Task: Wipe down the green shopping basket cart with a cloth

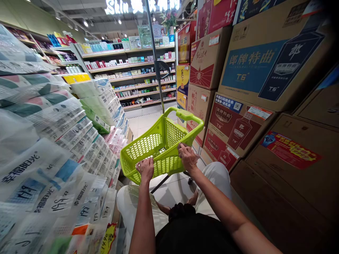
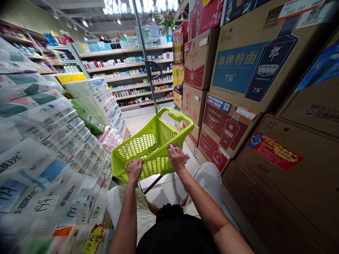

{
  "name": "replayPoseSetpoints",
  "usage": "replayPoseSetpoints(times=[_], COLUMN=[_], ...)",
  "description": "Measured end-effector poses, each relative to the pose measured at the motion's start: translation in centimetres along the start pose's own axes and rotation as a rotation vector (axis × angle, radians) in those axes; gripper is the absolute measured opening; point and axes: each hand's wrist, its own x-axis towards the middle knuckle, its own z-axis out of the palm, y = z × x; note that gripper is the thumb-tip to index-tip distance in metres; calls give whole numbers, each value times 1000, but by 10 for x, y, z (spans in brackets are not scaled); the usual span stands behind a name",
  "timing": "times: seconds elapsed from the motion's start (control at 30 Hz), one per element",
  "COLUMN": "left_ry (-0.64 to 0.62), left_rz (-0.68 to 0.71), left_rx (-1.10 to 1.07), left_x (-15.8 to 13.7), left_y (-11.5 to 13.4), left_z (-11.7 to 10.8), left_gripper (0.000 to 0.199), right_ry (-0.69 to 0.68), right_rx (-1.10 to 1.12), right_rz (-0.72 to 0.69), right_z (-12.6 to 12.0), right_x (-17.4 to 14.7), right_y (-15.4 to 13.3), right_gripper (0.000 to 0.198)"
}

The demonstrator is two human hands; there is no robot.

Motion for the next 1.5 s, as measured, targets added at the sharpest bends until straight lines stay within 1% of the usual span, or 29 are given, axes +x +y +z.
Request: replayPoseSetpoints(times=[0.07, 0.1, 0.23, 0.37, 0.43, 0.53, 0.6, 0.73, 0.87, 0.93, 1.0, 1.1, 1.17, 1.23, 1.3, 1.33, 1.37, 1.4, 1.5], left_ry=[9, 11, 10, 18, 18, 19, 25, 27, 24, 27, 28, 26, 26, 25, 19, 13, 8, 4, 15], left_rz=[5, 11, 19, 10, 21, 23, 17, 16, 14, 15, 18, 22, 25, 23, 25, 28, 34, 43, 64], left_rx=[-4, -8, -33, -45, -43, -39, -38, -51, -68, -68, -66, -69, -77, -87, -92, -93, -93, -94, -98], left_x=[0, 0, -2, -5, -6, -7, -7, -8, -9, -9, -9, -9, -10, -12, -13, -13, -14, -15, -16], left_y=[0, -1, -1, 0, 0, 1, 2, 3, 3, 2, 2, 3, 6, 9, 12, 13, 13, 14, 18], left_z=[0, 0, 1, 1, 0, 0, 1, 2, 2, 1, 1, 3, 6, 8, 10, 11, 11, 12, 14], left_gripper=[38, 37, 35, 36, 35, 34, 34, 35, 34, 34, 34, 34, 33, 33, 32, 32, 31, 31, 31], right_ry=[-41, -49, -6, 65, 155, 309, 345, 301, 190, 115, 42, -16, -13, -6, -18, -24, -24, -11, 68], right_rx=[-27, -31, 27, 212, 310, 398, 429, 429, 306, 209, 116, 18, 10, 43, 82, 91, 88, 77, 42], right_rz=[-69, -73, 35, 75, 176, 389, 434, 393, 393, 368, 329, 332, 378, 385, 310, 267, 243, 248, 358], right_z=[-1, -1, -2, 1, 2, 3, 3, 9, 15, 13, 8, 0, 0, 5, 12, 15, 17, 17, 12], right_x=[3, 4, 7, -6, -14, -14, -7, 5, 4, 4, 6, 12, 12, 6, -2, -5, -6, -6, 6], right_y=[6, 11, 27, 16, 9, 7, 9, 0, -14, -10, 1, 11, 1, -19, -33, -34, -29, -20, 21], right_gripper=[28, 29, 33, 41, 43, 49, 51, 56, 63, 61, 54, 46, 45, 44, 42, 42, 42, 42, 45])
